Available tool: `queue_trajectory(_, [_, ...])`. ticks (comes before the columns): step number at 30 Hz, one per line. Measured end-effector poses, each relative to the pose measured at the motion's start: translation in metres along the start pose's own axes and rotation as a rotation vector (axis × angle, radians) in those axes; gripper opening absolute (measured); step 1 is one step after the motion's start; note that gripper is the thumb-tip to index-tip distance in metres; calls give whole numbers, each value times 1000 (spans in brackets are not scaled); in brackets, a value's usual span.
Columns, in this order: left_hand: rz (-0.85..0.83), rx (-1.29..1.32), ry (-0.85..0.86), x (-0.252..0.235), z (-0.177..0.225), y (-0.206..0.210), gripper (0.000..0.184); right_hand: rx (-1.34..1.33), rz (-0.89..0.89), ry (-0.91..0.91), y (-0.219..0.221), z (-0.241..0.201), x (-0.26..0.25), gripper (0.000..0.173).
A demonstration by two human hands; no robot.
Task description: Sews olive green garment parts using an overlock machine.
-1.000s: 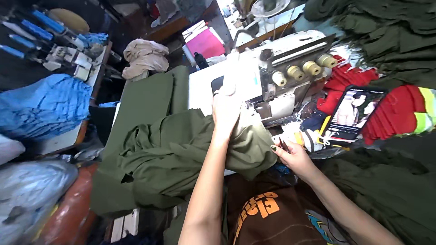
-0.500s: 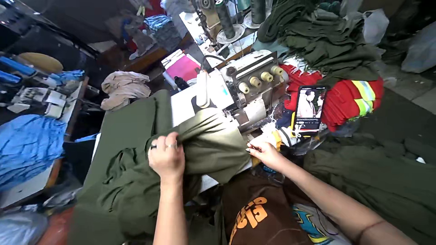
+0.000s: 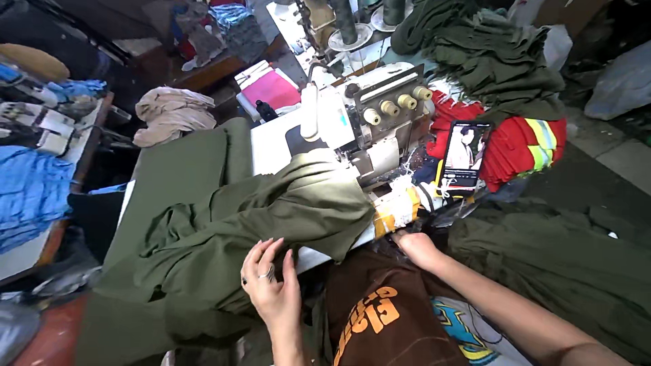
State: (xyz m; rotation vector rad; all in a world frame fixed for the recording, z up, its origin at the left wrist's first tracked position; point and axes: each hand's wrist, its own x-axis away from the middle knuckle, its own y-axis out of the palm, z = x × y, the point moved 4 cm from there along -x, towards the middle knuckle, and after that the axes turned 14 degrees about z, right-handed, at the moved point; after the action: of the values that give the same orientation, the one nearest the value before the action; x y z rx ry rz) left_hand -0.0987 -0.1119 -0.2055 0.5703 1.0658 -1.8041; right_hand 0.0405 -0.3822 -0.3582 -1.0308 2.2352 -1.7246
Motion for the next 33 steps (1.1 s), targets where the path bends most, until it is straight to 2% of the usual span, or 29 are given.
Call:
queue_trajectory(4, [19, -61, -40, 18, -13, -32, 22, 64, -97, 35, 9, -2, -2, 39])
queue_trajectory(8, [25, -69, -65, 31, -18, -45, 16, 44, -87, 19, 7, 1, 1, 30])
queue_trajectory(15, [18, 34, -55, 29, 6, -27, 13, -111, 145, 99, -13, 12, 18, 28])
queue_trajectory(19, [-62, 82, -28, 28, 19, -9, 13, -250, 426, 43, -22, 15, 22, 21])
queue_trajectory(22, [-94, 131, -32, 31, 26, -1, 12, -388, 502, 67, -29, 15, 24, 21])
queue_trajectory(25, [-128, 148, -67, 35, 28, 1, 13, -558, 510, 129, -30, 22, 23, 25])
queue_trajectory(28, [-142, 160, -86, 37, 28, 2, 13, -695, 419, 212, -35, 29, 24, 26])
queue_trajectory(31, [-159, 200, -101, 38, 28, 3, 13, -830, 340, 285, -42, 31, 28, 24])
queue_trajectory(33, [-174, 252, -124, 39, 30, 7, 13, -919, 347, 298, -45, 33, 31, 21])
